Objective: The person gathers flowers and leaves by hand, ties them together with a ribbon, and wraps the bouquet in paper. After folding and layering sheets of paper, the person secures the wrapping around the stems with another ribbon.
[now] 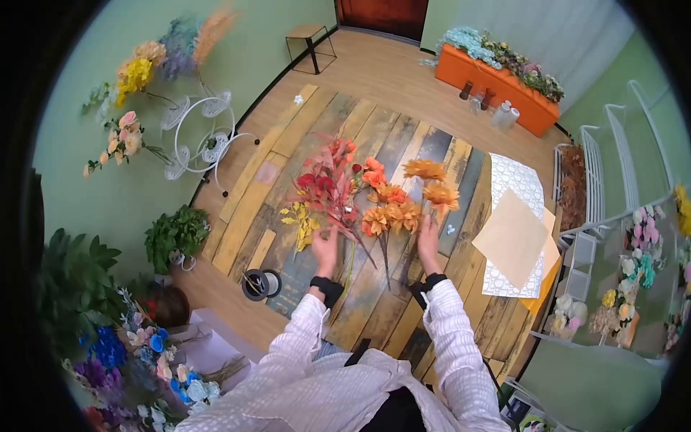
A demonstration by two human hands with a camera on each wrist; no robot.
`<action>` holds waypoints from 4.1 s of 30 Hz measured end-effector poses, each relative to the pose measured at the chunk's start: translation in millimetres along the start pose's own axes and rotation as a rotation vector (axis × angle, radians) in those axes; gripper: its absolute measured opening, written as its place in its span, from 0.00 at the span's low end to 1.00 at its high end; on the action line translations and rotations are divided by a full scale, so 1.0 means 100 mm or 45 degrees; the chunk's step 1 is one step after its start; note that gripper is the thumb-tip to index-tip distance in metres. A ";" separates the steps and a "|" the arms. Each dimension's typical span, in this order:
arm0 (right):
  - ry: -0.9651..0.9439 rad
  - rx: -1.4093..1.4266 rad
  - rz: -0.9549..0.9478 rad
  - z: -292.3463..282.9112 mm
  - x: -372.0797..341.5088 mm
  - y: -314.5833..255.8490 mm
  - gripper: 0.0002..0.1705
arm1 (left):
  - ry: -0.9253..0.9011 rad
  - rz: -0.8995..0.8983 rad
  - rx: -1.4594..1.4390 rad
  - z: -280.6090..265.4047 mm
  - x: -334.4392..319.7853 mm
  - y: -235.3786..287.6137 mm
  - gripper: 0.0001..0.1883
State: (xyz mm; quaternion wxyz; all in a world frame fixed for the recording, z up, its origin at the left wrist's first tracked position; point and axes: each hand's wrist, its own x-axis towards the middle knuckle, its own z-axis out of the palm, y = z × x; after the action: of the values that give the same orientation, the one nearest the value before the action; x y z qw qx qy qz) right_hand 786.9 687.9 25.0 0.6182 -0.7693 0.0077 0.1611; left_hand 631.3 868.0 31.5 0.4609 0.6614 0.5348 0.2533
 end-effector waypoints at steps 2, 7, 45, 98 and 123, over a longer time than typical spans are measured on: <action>-0.060 -0.355 0.028 0.18 0.00 0.14 0.38 | -0.022 -0.054 -0.026 0.21 0.05 -0.11 0.27; -0.112 -0.923 -0.132 0.42 -0.64 0.16 0.52 | 0.078 -0.191 0.691 0.41 -0.08 0.09 0.38; 0.039 0.538 0.396 -0.29 -0.83 0.21 0.14 | -0.309 0.685 0.414 0.36 -0.46 -0.10 0.13; -0.081 0.136 0.550 -0.55 -0.96 0.75 0.05 | -0.419 0.381 0.077 0.04 -0.85 -0.42 0.15; -0.410 -1.163 0.108 -0.83 -1.25 0.32 0.33 | 0.118 0.479 0.675 -0.59 -0.58 0.00 0.29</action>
State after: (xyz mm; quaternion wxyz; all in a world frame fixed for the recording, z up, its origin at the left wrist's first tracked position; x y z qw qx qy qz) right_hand 681.5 577.9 41.6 0.2035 -0.9264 -0.1282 0.2899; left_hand 564.8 833.2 66.9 0.1930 0.8333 0.4709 0.2160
